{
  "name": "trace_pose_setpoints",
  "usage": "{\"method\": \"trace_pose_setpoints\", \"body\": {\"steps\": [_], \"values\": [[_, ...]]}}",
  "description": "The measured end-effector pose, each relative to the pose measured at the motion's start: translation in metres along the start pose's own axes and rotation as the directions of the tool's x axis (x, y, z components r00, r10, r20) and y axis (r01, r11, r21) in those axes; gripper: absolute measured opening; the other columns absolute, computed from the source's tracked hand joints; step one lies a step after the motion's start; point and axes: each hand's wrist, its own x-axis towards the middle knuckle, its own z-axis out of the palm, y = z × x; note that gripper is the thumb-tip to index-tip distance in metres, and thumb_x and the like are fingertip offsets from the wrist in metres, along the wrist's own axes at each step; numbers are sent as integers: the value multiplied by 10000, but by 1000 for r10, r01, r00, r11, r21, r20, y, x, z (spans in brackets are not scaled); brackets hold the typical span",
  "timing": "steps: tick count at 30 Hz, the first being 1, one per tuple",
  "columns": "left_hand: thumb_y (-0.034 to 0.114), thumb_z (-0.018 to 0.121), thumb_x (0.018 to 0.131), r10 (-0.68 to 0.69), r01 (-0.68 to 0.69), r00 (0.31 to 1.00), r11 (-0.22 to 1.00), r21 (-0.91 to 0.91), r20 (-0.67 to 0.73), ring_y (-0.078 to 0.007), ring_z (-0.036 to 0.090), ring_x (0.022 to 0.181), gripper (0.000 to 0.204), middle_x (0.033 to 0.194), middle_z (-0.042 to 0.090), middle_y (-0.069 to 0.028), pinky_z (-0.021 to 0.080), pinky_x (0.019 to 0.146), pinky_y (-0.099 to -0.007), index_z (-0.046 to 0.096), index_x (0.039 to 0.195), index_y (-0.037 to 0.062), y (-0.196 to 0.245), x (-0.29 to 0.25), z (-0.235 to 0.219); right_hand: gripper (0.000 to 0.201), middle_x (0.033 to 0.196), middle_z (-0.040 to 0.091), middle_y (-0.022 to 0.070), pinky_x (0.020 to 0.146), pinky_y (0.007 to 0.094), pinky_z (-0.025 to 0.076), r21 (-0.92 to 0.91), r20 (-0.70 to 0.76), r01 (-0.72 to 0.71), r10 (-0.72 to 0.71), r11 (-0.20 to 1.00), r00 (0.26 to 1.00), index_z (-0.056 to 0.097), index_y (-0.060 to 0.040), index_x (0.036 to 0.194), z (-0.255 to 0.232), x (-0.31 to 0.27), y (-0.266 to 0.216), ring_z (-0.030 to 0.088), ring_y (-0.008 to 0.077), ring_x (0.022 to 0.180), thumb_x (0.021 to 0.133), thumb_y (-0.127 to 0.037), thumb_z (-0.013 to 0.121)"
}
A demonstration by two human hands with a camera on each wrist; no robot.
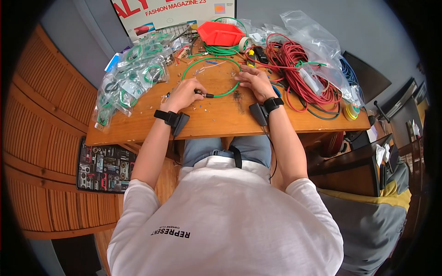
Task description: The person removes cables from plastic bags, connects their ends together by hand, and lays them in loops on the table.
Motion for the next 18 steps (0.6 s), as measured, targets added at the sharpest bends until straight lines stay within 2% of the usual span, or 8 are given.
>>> {"method": "trace_pose_setpoints", "body": {"steps": [1, 2, 4, 10, 17, 18], "values": [[46, 791, 752, -57, 57, 998, 998, -13, 29, -329, 663, 954, 212, 988, 704, -144, 520, 850, -400, 754, 960, 22, 1, 0, -1, 577, 1190, 644, 147, 755, 245, 551, 13, -12, 7, -7, 1000, 1000, 397, 93, 1443, 0, 0, 0, 692, 198, 1003, 942, -78, 626], [46, 791, 752, -57, 57, 998, 998, -13, 29, -329, 663, 954, 212, 988, 704, -144, 520, 850, -400, 754, 960, 22, -2, 0, 0, 581, 1157, 674, 156, 739, 246, 554, 25, -23, 15, -14, 1000, 1000, 408, 97, 1431, 0, 0, 1, 700, 195, 978, 925, -71, 637], [60, 788, 779, 37, -37, 999, 999, 11, -11, -260, 653, 770, 220, 920, 692, -129, 515, 722, -376, 753, 992, 14, -8, 0, 2, 564, 1159, 672, 154, 733, 245, 551, 23, -27, 18, -17, 1000, 999, 424, 92, 1421, 0, 0, 1, 701, 195, 978, 924, -71, 636], [47, 780, 784, -16, 16, 1000, 999, -39, -21, -253, 654, 757, 208, 895, 701, -136, 513, 715, -371, 752, 985, 2, -13, -1, 4, 504, 1161, 668, 138, 713, 245, 540, 40, -58, 33, -31, 999, 998, 473, 71, 1385, 0, 0, 0, 705, 192, 969, 927, -69, 630], [31, 784, 771, -8, 7, 1000, 1000, -9, -10, -247, 654, 754, 234, 915, 705, -138, 514, 709, -367, 747, 1000, -2, -6, -1, 0, 455, 1174, 649, 126, 693, 253, 531, 58, -64, 42, -38, 997, 997, 496, 50, 1366, -2, 2, 2, 705, 192, 943, 942, -67, 613], [22, 789, 761, -30, 29, 999, 999, -29, -30, -269, 676, 805, 254, 955, 709, -156, 527, 739, -379, 744, 1010, 5, -2, -2, -1, 455, 1174, 649, 126, 693, 253, 531, 57, -64, 42, -38, 997, 997, 496, 50, 1366, -2, 2, 2, 705, 192, 943, 942, -67, 613]]}}
